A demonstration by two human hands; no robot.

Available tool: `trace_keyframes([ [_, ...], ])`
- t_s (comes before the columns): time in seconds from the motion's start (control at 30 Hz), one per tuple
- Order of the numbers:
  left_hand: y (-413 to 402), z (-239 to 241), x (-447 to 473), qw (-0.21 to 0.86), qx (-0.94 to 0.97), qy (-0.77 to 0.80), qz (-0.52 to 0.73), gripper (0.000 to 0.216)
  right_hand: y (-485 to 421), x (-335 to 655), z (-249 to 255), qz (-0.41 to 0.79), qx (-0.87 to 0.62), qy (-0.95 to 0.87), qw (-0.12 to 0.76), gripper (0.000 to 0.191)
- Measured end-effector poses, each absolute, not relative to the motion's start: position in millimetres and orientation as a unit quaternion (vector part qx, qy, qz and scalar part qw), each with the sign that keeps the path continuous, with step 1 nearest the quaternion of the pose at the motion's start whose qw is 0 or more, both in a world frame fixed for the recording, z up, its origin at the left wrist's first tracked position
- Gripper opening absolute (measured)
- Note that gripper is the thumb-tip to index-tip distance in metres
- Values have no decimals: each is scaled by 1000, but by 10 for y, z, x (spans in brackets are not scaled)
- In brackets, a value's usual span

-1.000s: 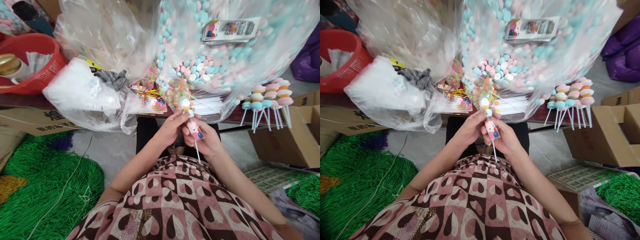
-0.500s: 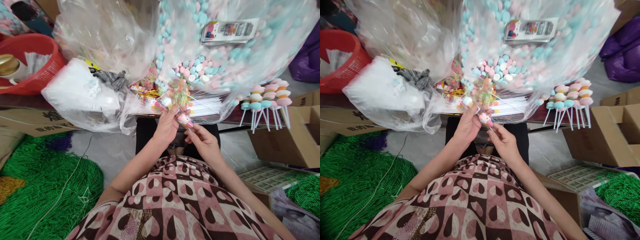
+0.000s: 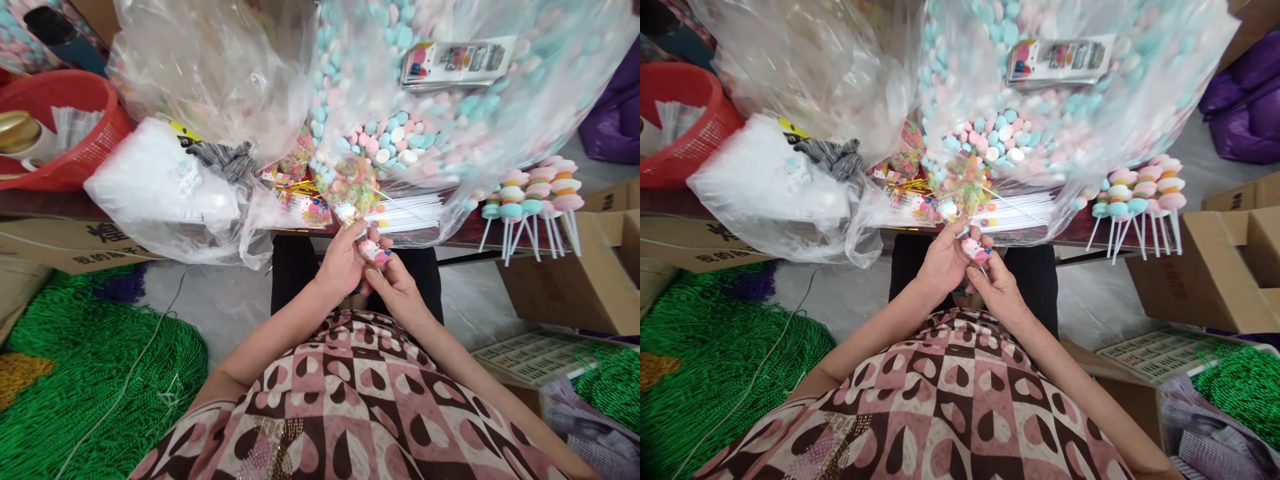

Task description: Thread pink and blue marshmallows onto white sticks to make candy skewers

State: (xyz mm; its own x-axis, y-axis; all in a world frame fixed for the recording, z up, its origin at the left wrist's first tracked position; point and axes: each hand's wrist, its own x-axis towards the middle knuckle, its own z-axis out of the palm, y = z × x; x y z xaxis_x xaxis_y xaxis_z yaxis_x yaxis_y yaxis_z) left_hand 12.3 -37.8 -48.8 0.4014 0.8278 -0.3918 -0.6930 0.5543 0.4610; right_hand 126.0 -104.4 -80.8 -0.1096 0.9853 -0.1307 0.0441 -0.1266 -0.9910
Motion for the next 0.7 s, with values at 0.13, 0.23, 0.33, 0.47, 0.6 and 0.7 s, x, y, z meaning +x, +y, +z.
trace_keyframes([
  [0.13,-402,-543,91,842,158,297,421,28,-971,1237,-798,560,-520,-502,405,42],
  [0.23,-402,-584,87,821,161,321,444,28,-920,1215,-749,578,-514,-493,397,46],
  [0.33,-360,-565,81,787,157,336,493,30,-925,1232,-667,600,-499,-476,406,35],
  [0.47,-264,-502,61,756,173,333,537,30,-965,1305,-606,528,-547,-430,487,23],
  [0.6,-246,-503,84,772,162,315,527,26,-917,1339,-635,415,-561,-505,508,25],
  [0.7,-286,-531,120,787,135,317,512,24,-865,1326,-645,325,-572,-591,466,21],
])
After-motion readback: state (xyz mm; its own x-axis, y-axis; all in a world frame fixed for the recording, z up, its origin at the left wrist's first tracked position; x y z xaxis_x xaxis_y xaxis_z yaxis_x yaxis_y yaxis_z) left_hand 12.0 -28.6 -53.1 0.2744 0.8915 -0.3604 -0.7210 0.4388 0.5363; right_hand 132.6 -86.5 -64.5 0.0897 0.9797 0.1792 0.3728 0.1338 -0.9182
